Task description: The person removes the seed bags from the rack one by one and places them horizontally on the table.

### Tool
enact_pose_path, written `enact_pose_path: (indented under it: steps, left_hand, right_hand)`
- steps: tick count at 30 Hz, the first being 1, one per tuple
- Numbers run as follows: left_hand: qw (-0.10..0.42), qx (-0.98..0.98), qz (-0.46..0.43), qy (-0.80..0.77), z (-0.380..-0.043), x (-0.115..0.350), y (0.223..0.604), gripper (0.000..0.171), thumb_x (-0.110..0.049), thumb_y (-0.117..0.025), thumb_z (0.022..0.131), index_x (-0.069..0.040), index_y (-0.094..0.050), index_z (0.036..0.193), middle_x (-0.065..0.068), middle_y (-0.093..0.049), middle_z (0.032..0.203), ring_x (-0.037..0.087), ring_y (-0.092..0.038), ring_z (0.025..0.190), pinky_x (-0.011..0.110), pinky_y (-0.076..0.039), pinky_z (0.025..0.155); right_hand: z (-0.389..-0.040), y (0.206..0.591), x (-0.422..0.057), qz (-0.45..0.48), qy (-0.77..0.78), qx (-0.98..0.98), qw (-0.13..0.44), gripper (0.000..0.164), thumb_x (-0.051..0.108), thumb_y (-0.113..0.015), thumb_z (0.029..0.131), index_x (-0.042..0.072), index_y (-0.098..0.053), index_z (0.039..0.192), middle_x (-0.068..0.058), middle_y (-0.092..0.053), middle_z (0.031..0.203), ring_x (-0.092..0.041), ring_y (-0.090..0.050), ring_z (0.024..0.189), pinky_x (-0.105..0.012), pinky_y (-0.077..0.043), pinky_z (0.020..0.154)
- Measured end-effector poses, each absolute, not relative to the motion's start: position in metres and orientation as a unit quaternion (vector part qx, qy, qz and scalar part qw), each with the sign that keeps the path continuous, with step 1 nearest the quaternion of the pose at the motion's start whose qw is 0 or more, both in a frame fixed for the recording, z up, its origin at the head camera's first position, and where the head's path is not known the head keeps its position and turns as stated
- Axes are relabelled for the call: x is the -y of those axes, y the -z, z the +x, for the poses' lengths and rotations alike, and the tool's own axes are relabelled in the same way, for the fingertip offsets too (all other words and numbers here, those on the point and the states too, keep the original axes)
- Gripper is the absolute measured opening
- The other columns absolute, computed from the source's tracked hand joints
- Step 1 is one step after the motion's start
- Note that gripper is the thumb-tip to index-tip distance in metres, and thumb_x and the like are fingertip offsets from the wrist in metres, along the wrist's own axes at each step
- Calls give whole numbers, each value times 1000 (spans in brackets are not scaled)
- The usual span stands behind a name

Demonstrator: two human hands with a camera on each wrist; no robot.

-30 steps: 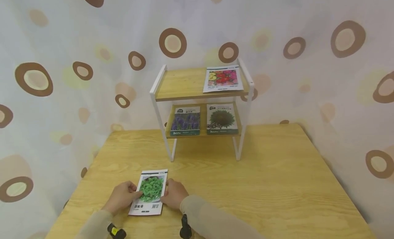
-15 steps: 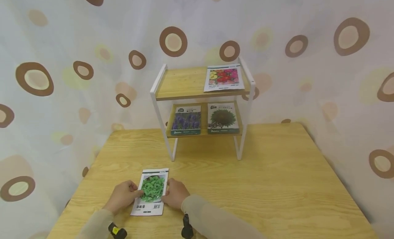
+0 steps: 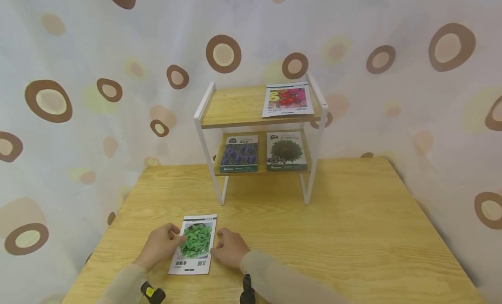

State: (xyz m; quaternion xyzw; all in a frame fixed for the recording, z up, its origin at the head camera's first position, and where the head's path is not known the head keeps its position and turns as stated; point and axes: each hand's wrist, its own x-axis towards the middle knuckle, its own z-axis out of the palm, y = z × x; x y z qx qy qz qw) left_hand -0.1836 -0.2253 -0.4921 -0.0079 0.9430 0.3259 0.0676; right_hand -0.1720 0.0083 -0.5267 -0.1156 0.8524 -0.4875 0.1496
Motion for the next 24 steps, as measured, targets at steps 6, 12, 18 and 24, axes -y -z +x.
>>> enact_pose_path:
  steps: [6, 12, 18, 24]
  left_hand:
    - [38, -947, 23, -319, -182, 212, 479, 34, -30, -70, 88, -1, -63, 104, 1, -56, 72, 13, -50, 58, 29, -42, 51]
    - [32, -943, 42, -330, -181, 200, 465, 33, -32, -70, 88, -3, -63, 104, 0, -55, 69, 13, -49, 56, 29, -42, 50]
    - [22, -937, 83, -338, -181, 189, 450, 37, -38, -69, 89, -5, -64, 107, -3, -56, 71, 11, -50, 56, 28, -43, 52]
    - [18, -939, 111, -325, -181, 177, 433, 39, -39, -67, 90, -8, -64, 113, -6, -62, 84, 9, -57, 73, 31, -49, 67]
  right_hand:
    - [-176, 524, -28, -122, 489, -850, 152, 48, 24, -67, 87, 2, -54, 129, 3, -60, 92, -14, -57, 82, -37, -48, 74]
    - [-176, 508, -51, -131, 485, -850, 157, 48, 27, -65, 91, 3, -53, 131, 0, -59, 95, -14, -59, 81, -35, -49, 71]
    - [-175, 489, -73, -135, 473, -858, 146, 47, 28, -64, 92, 2, -53, 130, 0, -59, 96, -15, -58, 85, -34, -49, 70]
    - [-175, 473, -91, -137, 460, -868, 128, 45, 30, -66, 92, 7, -54, 129, 1, -59, 99, -16, -59, 89, -34, -51, 72]
